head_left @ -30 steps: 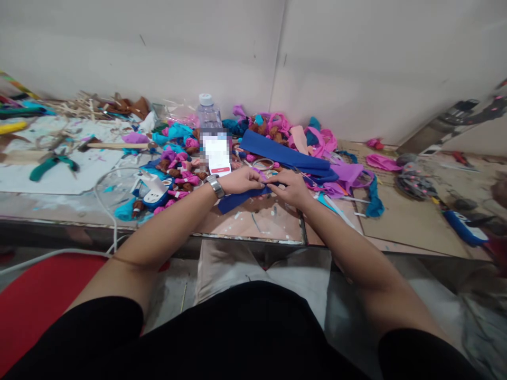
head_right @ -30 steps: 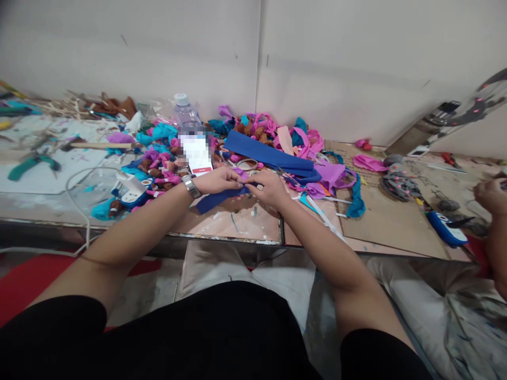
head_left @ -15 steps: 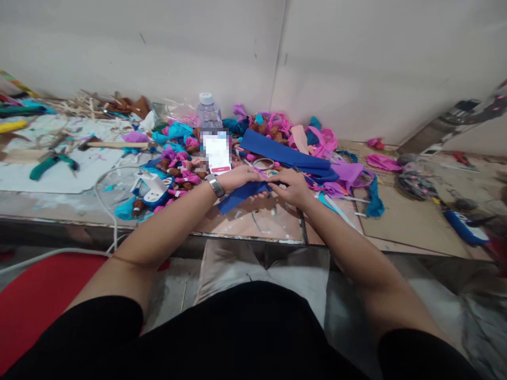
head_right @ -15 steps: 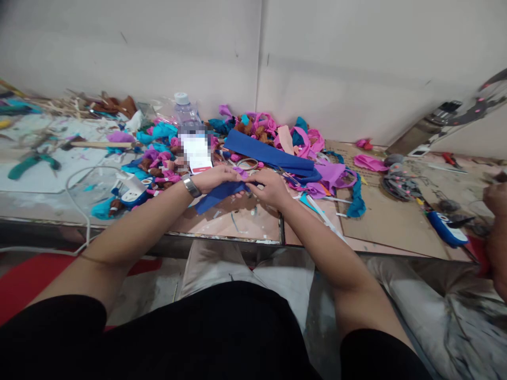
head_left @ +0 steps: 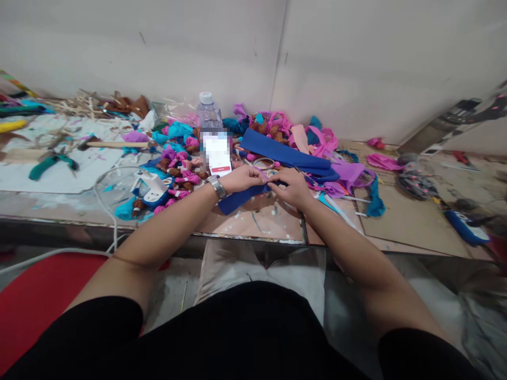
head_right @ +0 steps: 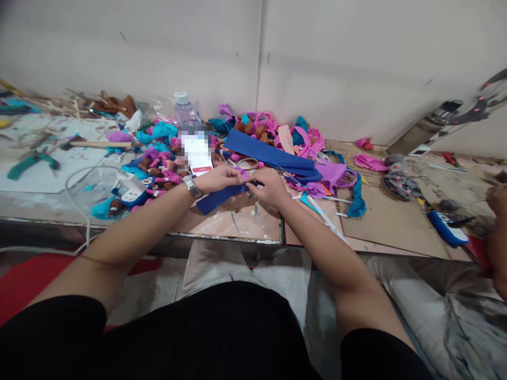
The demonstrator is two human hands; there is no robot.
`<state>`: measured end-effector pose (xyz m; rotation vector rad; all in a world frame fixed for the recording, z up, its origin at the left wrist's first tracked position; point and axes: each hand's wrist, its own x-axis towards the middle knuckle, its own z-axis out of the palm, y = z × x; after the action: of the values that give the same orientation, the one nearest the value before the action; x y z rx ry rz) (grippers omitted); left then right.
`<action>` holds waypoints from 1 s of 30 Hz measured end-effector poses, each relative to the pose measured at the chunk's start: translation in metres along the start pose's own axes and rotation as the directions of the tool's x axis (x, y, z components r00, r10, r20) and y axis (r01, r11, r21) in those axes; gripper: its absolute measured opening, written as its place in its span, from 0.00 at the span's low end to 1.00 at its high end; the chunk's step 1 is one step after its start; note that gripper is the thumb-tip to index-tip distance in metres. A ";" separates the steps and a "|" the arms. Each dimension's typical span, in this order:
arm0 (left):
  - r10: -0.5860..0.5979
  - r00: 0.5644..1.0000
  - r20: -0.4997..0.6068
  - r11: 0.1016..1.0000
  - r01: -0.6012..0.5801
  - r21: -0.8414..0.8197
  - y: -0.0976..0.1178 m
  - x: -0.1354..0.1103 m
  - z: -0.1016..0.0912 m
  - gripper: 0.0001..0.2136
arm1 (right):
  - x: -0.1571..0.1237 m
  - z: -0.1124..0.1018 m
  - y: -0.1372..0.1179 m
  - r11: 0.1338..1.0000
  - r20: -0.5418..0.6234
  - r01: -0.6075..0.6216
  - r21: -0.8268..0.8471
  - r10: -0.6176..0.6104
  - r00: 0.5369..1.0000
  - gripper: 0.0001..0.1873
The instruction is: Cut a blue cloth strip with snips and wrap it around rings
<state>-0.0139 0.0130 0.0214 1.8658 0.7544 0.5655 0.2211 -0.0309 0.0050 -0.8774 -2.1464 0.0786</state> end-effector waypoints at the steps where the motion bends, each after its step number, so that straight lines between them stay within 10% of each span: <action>1: 0.025 1.000 -0.012 0.999 -0.025 0.033 0.001 0.000 0.000 0.19 | 0.000 0.000 0.000 1.000 -0.002 -0.010 -0.003 0.010 1.000 0.06; 30: 0.412 0.911 0.000 0.654 -0.295 0.697 -0.002 -0.003 0.008 0.10 | -0.002 0.005 0.006 0.990 0.084 -0.137 0.017 0.135 0.987 0.09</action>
<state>-0.0114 0.0068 0.0166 2.7371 0.7618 0.7575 0.2221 -0.0263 -0.0014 -1.0227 -2.1550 0.2106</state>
